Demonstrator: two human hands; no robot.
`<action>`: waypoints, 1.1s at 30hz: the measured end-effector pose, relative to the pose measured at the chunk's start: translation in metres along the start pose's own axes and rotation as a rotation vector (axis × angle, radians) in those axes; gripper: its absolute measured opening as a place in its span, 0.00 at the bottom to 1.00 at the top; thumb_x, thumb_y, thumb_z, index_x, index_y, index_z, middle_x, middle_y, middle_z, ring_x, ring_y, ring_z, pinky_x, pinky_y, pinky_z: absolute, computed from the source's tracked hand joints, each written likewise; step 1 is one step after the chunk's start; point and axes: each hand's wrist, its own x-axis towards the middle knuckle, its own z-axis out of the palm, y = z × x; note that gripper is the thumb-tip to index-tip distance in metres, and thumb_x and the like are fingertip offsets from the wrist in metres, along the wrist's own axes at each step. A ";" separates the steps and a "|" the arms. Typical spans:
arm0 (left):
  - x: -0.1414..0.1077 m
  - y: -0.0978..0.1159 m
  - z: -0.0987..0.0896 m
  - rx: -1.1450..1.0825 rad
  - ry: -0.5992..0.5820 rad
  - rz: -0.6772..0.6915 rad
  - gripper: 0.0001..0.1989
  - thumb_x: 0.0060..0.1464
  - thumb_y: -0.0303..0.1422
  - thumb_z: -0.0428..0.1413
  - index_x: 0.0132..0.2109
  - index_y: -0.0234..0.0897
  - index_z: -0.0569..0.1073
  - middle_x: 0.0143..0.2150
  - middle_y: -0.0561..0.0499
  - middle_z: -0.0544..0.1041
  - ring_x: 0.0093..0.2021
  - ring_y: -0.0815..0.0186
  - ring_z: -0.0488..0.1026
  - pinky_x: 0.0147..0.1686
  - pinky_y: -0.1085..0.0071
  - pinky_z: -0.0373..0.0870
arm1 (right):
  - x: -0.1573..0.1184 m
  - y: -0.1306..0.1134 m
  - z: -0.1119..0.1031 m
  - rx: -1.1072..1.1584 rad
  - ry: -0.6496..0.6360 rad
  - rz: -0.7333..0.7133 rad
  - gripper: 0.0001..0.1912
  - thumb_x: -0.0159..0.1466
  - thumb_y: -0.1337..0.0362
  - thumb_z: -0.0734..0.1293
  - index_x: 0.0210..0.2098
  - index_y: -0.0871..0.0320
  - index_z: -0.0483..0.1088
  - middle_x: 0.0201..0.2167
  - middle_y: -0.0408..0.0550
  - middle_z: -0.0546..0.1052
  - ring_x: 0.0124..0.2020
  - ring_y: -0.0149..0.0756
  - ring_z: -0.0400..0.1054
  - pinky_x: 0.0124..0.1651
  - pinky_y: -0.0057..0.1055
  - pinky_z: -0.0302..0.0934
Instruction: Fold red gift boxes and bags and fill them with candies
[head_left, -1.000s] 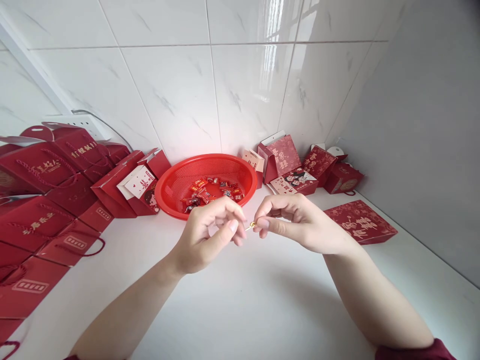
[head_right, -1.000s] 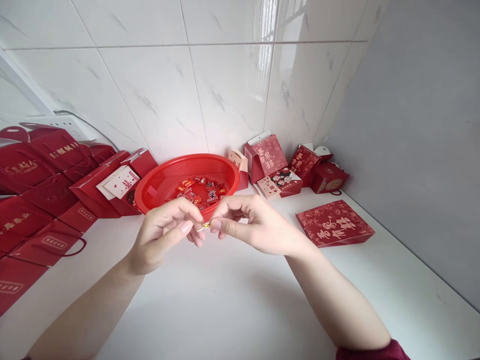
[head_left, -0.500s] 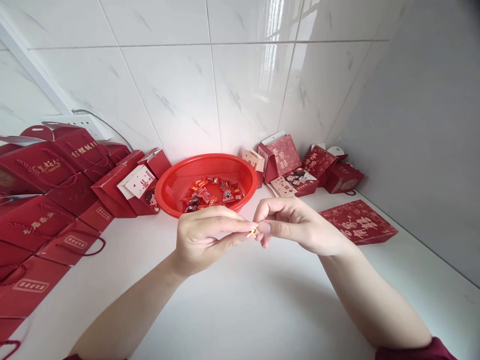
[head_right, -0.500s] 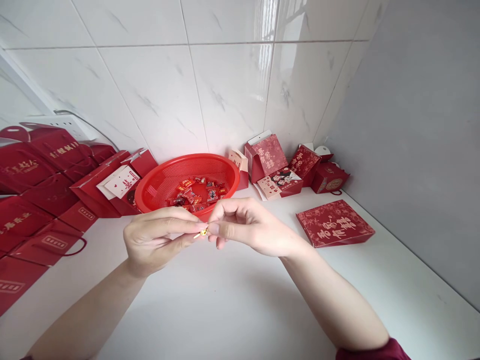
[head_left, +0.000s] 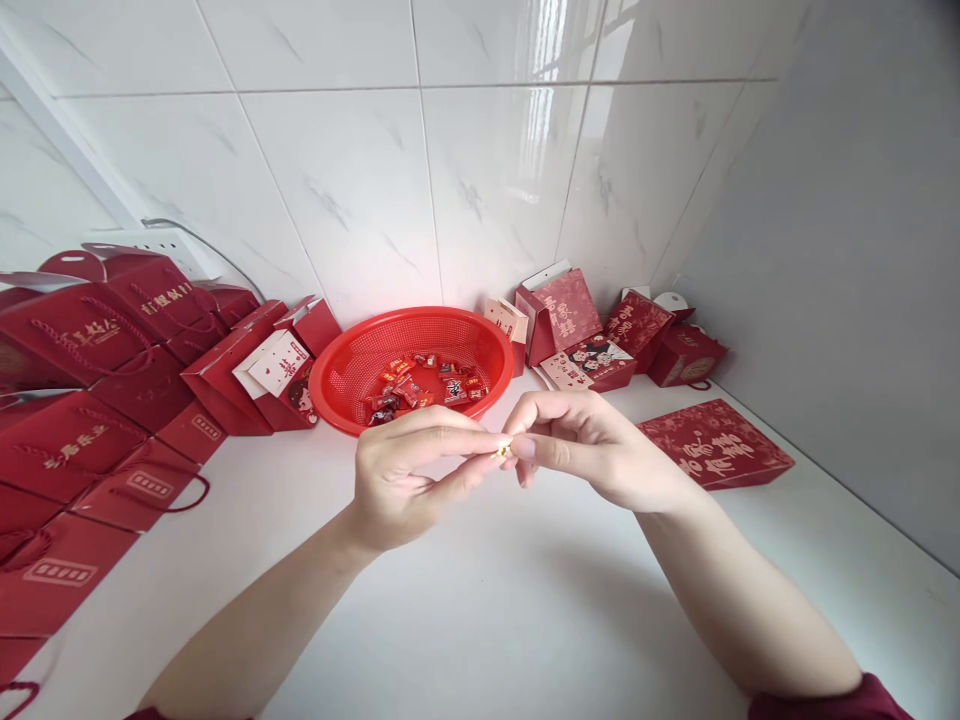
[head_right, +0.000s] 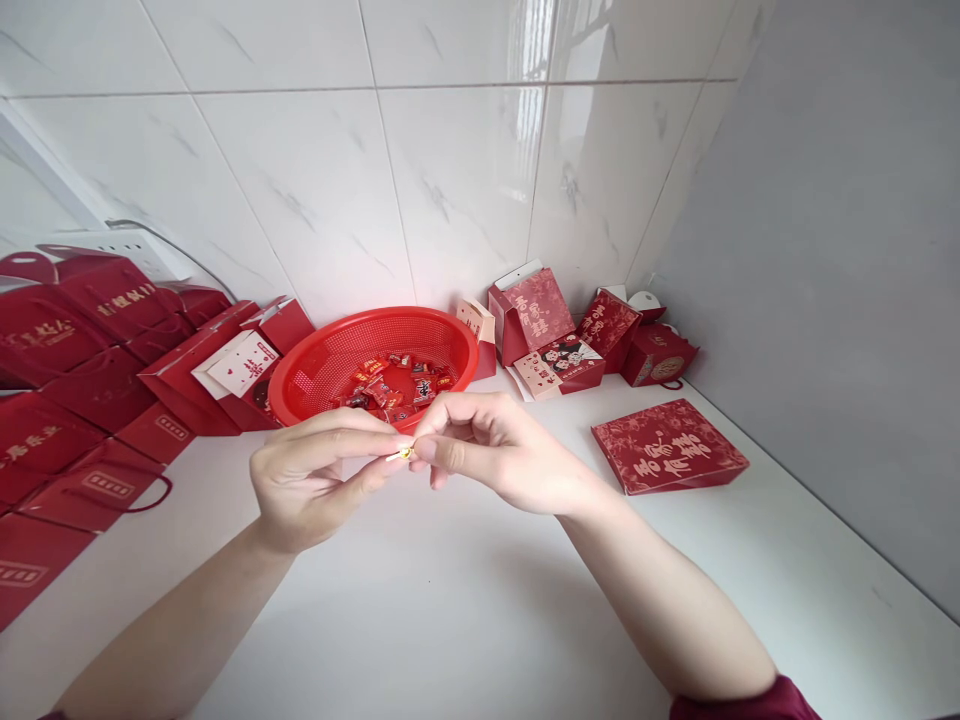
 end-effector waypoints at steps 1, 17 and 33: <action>0.000 0.000 0.000 0.011 -0.004 0.009 0.17 0.51 0.16 0.62 0.46 0.38 0.80 0.35 0.50 0.82 0.32 0.69 0.79 0.32 0.76 0.79 | 0.000 0.000 0.000 -0.019 0.005 -0.001 0.06 0.67 0.64 0.69 0.35 0.60 0.74 0.31 0.45 0.77 0.30 0.29 0.71 0.38 0.29 0.65; -0.003 -0.001 0.000 0.034 -0.009 -0.074 0.18 0.49 0.17 0.64 0.46 0.38 0.80 0.38 0.49 0.82 0.35 0.67 0.79 0.34 0.73 0.80 | -0.003 -0.006 0.010 -0.340 0.168 -0.019 0.07 0.66 0.61 0.70 0.34 0.58 0.73 0.27 0.42 0.75 0.32 0.32 0.67 0.38 0.31 0.61; -0.004 -0.004 -0.001 -0.087 -0.001 -0.107 0.21 0.51 0.15 0.62 0.49 0.41 0.80 0.39 0.50 0.83 0.35 0.68 0.80 0.33 0.74 0.81 | -0.003 -0.001 0.010 -0.096 0.135 -0.017 0.06 0.66 0.63 0.69 0.35 0.59 0.75 0.30 0.44 0.75 0.30 0.30 0.70 0.36 0.31 0.64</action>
